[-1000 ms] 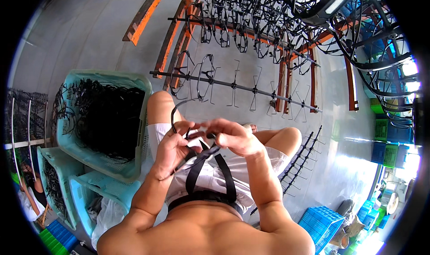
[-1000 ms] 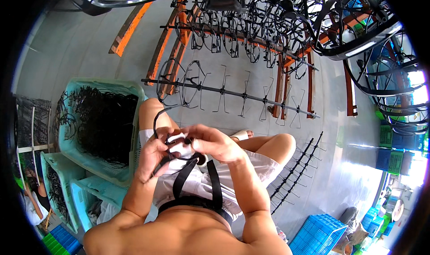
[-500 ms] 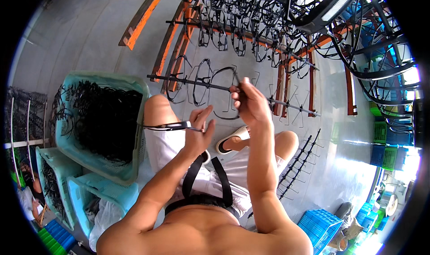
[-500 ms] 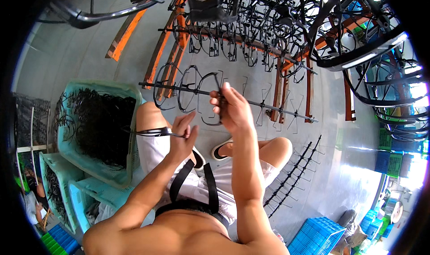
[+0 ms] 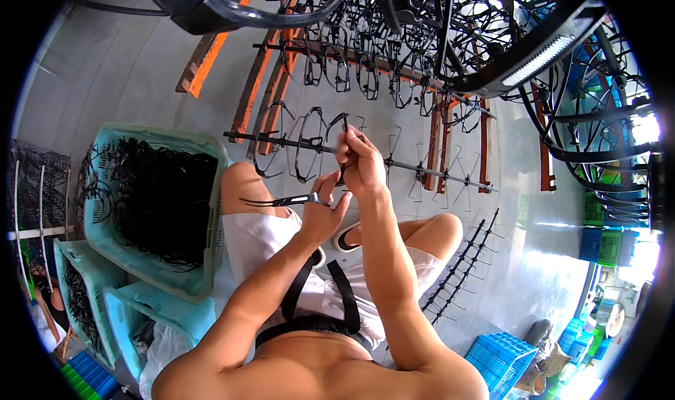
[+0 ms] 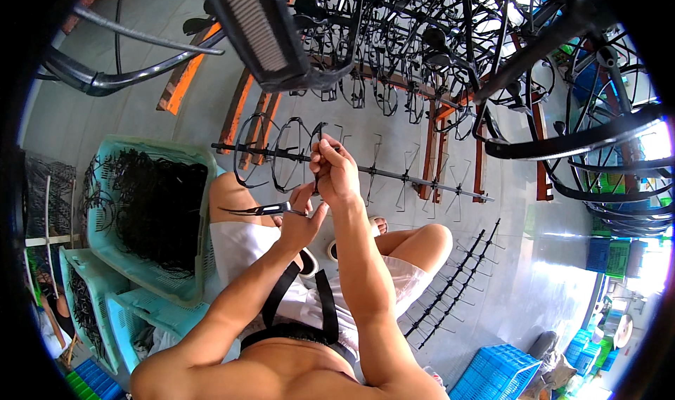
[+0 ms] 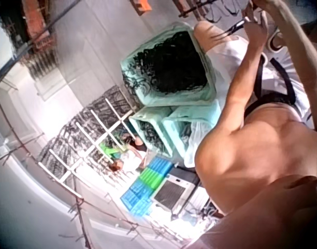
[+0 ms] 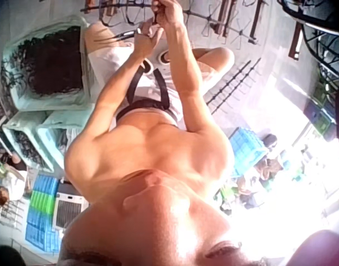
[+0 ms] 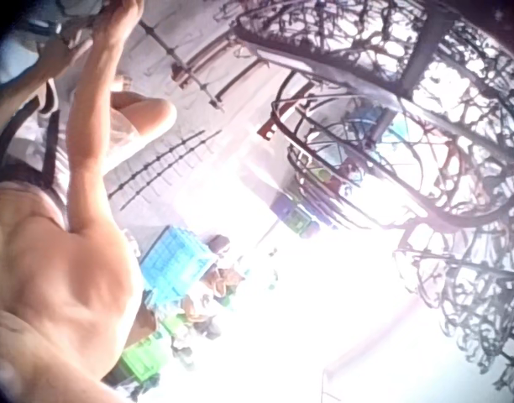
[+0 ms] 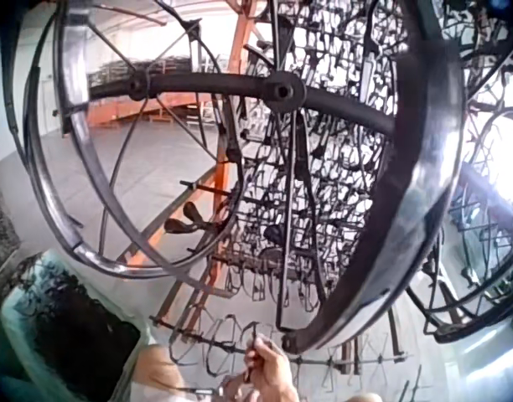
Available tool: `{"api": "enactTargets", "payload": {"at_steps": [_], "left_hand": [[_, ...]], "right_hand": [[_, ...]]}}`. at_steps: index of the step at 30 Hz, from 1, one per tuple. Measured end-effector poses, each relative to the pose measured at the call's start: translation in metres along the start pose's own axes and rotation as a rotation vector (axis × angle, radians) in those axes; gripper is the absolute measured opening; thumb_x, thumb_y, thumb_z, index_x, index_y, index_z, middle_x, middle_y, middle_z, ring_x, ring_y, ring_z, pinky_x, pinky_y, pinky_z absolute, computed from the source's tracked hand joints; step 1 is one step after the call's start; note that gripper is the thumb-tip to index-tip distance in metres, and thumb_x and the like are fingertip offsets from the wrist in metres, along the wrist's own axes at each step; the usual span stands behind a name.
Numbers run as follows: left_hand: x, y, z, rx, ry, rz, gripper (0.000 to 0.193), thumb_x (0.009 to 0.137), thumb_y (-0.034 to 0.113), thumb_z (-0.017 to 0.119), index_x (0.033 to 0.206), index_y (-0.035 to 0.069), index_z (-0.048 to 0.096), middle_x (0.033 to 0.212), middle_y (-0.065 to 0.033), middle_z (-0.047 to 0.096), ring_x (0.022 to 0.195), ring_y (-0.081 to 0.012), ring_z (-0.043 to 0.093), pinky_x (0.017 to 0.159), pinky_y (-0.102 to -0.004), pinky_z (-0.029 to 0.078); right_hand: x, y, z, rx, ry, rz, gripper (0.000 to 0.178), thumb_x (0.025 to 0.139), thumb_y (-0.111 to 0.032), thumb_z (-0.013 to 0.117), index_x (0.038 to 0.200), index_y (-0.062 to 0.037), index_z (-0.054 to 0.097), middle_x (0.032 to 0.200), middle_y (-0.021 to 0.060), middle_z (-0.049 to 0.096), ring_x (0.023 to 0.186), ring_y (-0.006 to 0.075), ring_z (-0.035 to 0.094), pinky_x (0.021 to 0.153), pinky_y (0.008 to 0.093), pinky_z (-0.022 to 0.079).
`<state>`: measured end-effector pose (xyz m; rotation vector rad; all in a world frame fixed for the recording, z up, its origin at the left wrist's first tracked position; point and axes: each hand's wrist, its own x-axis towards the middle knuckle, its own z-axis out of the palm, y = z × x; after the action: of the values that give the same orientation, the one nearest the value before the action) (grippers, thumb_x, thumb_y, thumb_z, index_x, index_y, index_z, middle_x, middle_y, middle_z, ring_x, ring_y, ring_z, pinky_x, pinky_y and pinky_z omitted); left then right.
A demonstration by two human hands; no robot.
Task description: The person sits on the floor and repeatedly picks up black plastic hanger parts from a green basket, then attaches them to a metal rod on a rack. The person continues this process, adding multiple hangers to the rack.
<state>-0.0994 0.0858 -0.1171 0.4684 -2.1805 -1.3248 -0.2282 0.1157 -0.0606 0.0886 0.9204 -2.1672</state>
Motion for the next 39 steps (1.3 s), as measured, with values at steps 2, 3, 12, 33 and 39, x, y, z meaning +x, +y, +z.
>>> {"api": "enactTargets", "payload": {"at_steps": [2, 3, 12, 33, 39], "left_hand": [[0.001, -0.001, 0.002, -0.014, 0.045, -0.034, 0.047, 0.078, 0.006, 0.069, 0.122, 0.001, 0.052, 0.103, -0.0108, 0.056, 0.060, -0.0169, 0.045, 0.056, -0.0293, 0.042], [0.002, -0.001, 0.002, -0.021, 0.063, -0.050, 0.046, 0.077, 0.004, 0.070, 0.120, 0.001, 0.054, 0.101, -0.0103, 0.056, 0.060, -0.0167, 0.045, 0.055, -0.0291, 0.042], [0.004, -0.006, -0.002, -0.017, 0.011, -0.013, 0.030, 0.077, 0.006, 0.071, 0.106, 0.005, 0.061, 0.083, -0.0107, 0.062, 0.058, -0.0211, 0.053, 0.052, -0.0315, 0.044], [0.006, -0.014, -0.002, -0.098, -0.025, -0.186, 0.032, 0.080, 0.021, 0.071, 0.107, 0.006, 0.064, 0.083, -0.0115, 0.065, 0.066, -0.0246, 0.059, 0.058, -0.0342, 0.047], [0.008, -0.015, 0.000, -0.250, -0.114, -0.295, 0.022, 0.083, 0.022, 0.067, 0.094, 0.003, 0.067, 0.080, -0.0133, 0.065, 0.071, -0.0235, 0.063, 0.063, -0.0316, 0.047]], "right_hand": [[0.002, 0.002, 0.005, -0.090, 0.009, -0.037, 0.015, 0.092, -0.009, 0.057, 0.104, -0.0011, 0.053, 0.087, 0.0073, 0.058, 0.068, 0.0123, 0.052, 0.058, 0.0245, 0.042], [0.004, 0.004, 0.006, -0.134, 0.034, -0.066, 0.016, 0.090, -0.006, 0.058, 0.103, 0.0013, 0.052, 0.082, 0.0075, 0.058, 0.065, 0.0123, 0.053, 0.056, 0.0248, 0.043], [0.009, 0.021, -0.014, -0.190, 0.116, -0.167, 0.015, 0.089, -0.005, 0.059, 0.101, -0.0003, 0.051, 0.083, 0.0083, 0.058, 0.064, 0.0144, 0.052, 0.055, 0.0267, 0.042], [-0.008, 0.010, -0.014, -0.090, 0.062, -0.039, 0.008, 0.089, -0.005, 0.058, 0.096, -0.0032, 0.054, 0.085, 0.0101, 0.061, 0.070, 0.0174, 0.056, 0.063, 0.0283, 0.047], [-0.020, -0.006, -0.004, -0.128, 0.130, 0.082, 0.009, 0.088, -0.004, 0.057, 0.096, -0.0007, 0.054, 0.088, 0.0124, 0.062, 0.075, 0.0220, 0.060, 0.071, 0.0337, 0.053]]}}
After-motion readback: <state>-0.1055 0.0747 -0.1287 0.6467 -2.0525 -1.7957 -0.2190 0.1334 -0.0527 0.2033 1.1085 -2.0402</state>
